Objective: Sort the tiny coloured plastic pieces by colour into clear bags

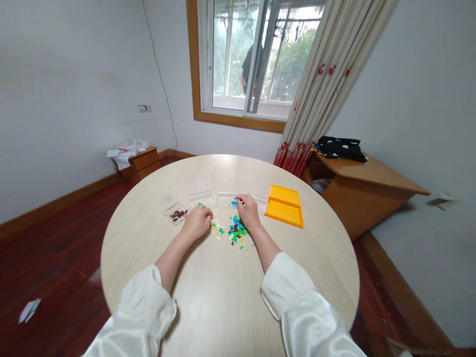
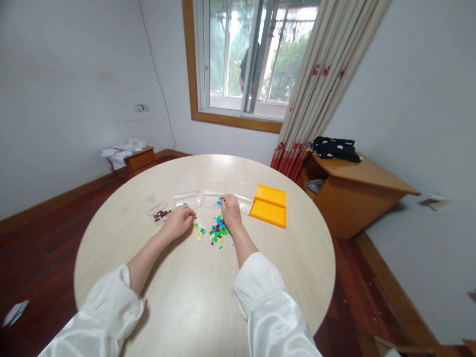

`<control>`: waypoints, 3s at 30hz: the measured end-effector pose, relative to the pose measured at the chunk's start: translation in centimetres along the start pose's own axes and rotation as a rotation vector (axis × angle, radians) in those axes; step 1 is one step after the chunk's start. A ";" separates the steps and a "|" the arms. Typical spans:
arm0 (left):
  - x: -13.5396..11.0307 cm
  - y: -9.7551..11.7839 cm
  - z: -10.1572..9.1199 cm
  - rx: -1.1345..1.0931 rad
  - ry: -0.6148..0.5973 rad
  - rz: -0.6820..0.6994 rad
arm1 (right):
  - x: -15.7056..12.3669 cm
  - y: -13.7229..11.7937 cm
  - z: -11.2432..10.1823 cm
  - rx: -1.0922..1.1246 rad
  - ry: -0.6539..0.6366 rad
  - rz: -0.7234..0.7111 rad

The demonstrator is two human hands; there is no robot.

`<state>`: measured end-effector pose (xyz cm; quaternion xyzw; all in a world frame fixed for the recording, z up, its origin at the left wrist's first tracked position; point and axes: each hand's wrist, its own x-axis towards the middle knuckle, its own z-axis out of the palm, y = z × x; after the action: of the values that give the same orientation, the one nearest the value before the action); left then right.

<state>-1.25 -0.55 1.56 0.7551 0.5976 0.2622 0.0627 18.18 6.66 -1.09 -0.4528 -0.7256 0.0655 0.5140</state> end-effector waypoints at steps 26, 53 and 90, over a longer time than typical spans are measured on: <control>0.1 -0.3 -0.2 -0.050 -0.026 0.049 | -0.9 -3.1 -2.0 -0.066 -0.201 -0.100; -0.3 0.6 -1.2 -0.201 -0.211 0.166 | -1.8 -3.1 -2.3 -0.111 -0.220 -0.090; -0.1 0.2 -1.5 -0.104 -0.121 0.031 | -1.4 -1.8 -1.1 0.075 -0.117 -0.048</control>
<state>-1.76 -1.01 2.87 0.7745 0.5665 0.2476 0.1336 18.10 4.18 -0.57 -0.4110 -0.7620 0.1066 0.4890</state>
